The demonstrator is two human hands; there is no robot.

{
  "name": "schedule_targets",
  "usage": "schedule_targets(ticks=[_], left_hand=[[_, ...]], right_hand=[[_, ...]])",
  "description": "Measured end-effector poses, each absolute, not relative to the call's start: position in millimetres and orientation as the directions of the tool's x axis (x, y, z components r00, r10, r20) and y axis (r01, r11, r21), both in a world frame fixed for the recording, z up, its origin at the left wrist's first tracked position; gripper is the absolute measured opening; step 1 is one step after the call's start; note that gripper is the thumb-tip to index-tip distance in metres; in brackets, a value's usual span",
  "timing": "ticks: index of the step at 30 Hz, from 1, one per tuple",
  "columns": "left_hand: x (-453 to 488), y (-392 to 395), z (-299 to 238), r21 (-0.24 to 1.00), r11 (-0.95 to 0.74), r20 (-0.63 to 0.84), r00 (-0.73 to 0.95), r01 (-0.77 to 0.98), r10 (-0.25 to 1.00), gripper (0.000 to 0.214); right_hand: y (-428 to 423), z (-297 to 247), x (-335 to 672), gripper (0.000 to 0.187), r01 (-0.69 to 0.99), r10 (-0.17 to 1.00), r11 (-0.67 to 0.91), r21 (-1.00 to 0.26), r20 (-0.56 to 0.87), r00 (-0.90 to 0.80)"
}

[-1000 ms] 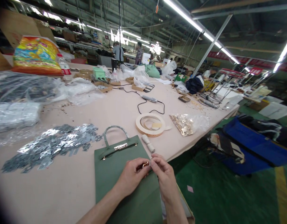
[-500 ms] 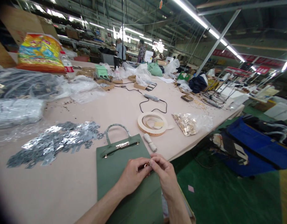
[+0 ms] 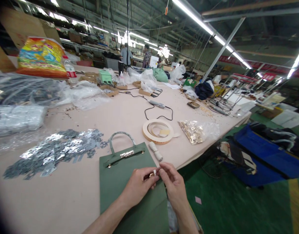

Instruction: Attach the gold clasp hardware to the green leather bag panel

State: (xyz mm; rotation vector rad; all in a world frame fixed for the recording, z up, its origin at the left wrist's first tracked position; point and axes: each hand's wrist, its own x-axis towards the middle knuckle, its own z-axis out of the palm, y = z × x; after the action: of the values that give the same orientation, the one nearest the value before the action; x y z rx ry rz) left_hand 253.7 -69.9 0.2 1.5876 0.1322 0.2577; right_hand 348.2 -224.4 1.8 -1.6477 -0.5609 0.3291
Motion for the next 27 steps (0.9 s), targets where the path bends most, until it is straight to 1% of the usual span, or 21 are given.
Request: schedule_targets(ticks=[2,4,7,10,12,14,17,20,22,23,25,27], left_hand=[[254,-70,-1,0.998,0.006,0.056,0.968,-0.059,0.243,0.018],[255,-70,-2,0.998,0.016,0.057,0.970,-0.062,0.237,0.019],[257,-71,-8,0.996,0.059,0.055,0.969,-0.071,0.240,0.027],[258,-72,-16,0.988,0.144,0.011,0.970,-0.047,0.244,0.043],[259,-73,-21,0.988,0.151,-0.008,0.974,-0.027,0.226,0.048],[258,-74,-22,0.993,0.119,-0.011,0.976,-0.015,0.217,0.049],[257,-74,-22,0.998,0.064,0.002,0.975,-0.017,0.224,0.042],[257,-74,-19,1.000,0.026,0.009,0.974,-0.015,0.227,0.037],[257,-75,-17,1.000,-0.008,0.015,0.973,-0.014,0.231,0.041],[257,-75,-16,0.999,-0.032,0.020,0.971,-0.013,0.239,0.042],[257,-77,-15,0.995,-0.096,0.028,0.962,-0.002,0.271,0.042],[258,-79,-15,0.983,-0.184,0.049,0.949,0.010,0.313,0.042]], right_hand=[[-230,9,351,0.025,0.368,0.567,-0.140,-0.919,0.230,0.791],[-232,17,352,0.023,0.473,0.643,-0.177,-0.863,0.263,0.719],[-228,24,354,0.025,0.526,0.738,-0.161,-0.835,0.252,0.626],[-225,27,358,0.026,0.527,0.785,-0.130,-0.840,0.237,0.572],[-226,30,361,0.026,0.531,0.809,-0.133,-0.837,0.217,0.546],[-229,32,363,0.026,0.572,0.839,-0.128,-0.810,0.219,0.498],[-231,35,361,0.029,0.671,0.866,-0.118,-0.732,0.255,0.431],[-232,34,354,0.032,0.752,0.868,-0.165,-0.638,0.269,0.418],[-231,31,349,0.033,0.754,0.852,-0.189,-0.629,0.276,0.444],[-231,29,347,0.033,0.730,0.838,-0.191,-0.656,0.278,0.469],[-232,24,345,0.031,0.633,0.795,-0.184,-0.752,0.265,0.546],[-233,18,343,0.030,0.502,0.739,-0.193,-0.843,0.212,0.639]])
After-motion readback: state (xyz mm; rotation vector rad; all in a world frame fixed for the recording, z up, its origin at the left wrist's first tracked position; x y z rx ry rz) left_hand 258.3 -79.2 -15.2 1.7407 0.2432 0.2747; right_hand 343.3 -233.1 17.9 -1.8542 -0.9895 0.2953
